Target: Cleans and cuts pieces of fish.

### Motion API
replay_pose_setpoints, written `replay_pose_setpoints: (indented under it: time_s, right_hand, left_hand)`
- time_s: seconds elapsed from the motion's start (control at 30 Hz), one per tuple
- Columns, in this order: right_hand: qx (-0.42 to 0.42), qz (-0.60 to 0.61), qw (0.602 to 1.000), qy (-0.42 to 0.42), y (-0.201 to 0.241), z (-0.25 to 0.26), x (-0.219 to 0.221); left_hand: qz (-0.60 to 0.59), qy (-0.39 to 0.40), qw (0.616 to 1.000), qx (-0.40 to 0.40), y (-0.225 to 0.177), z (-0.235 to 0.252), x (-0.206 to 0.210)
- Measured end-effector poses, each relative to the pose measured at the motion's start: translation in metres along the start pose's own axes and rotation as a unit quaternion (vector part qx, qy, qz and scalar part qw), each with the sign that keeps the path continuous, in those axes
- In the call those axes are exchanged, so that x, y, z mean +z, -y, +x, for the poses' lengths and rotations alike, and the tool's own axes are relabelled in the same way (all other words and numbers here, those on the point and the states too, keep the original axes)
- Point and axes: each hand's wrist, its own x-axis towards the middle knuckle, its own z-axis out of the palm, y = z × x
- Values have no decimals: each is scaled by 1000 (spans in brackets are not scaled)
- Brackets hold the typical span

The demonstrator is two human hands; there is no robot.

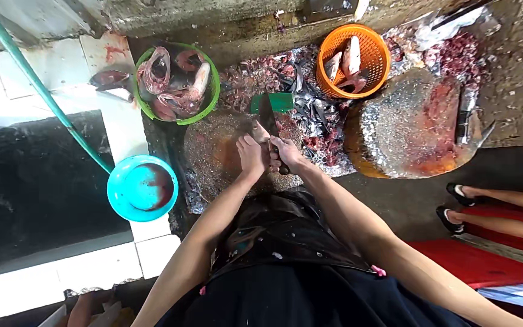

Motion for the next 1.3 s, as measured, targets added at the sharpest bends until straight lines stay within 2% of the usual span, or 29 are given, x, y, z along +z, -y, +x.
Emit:
replay_pose_setpoints:
  time_s: [0.1,0.2,0.3,0.67,0.8,0.9,0.97,1.0,1.1,1.17,1.2,1.23,1.3]
  right_hand:
    - [-13,-140,990,-31,0,4,9]
    - [-68,-365,927,-58,1,16,1]
    - [-96,-484,868,-60,2,22,-7]
    - [-80,-615,775,-120,4,15,-7]
    - [-93,-684,711,-132,11,11,-9]
    - [-118,-705,686,-136,7,10,-11]
    - [-138,-685,704,-125,7,11,-14]
    - [-142,-654,734,-115,9,14,-16]
    - [-128,-440,884,-90,14,23,-22]
    - [-74,-291,951,-71,3,30,-18]
    - [-56,-251,965,-60,-3,31,-15]
    - [-57,-268,959,-65,-9,30,-14]
    - [-81,-392,911,-98,-12,24,-11]
  left_hand:
    - [3,-8,1000,15,9,-2,3]
    - [20,16,1000,2,7,-2,-1]
    - [35,44,998,-20,0,-1,-8]
    - [37,60,996,-50,-6,0,-13]
    - [39,39,997,-46,-9,-1,-9]
    - [33,23,998,-40,-7,-3,-10]
    - [27,22,999,-32,-5,-4,-13]
    - [28,22,999,-26,-3,-4,-13]
    - [-6,13,1000,2,5,-7,-8]
    - [-20,23,999,-14,6,-4,-10]
    - [-23,32,999,-19,5,-1,-12]
    - [-22,39,999,-17,5,0,-13]
    - [-23,40,999,-8,3,3,-13]
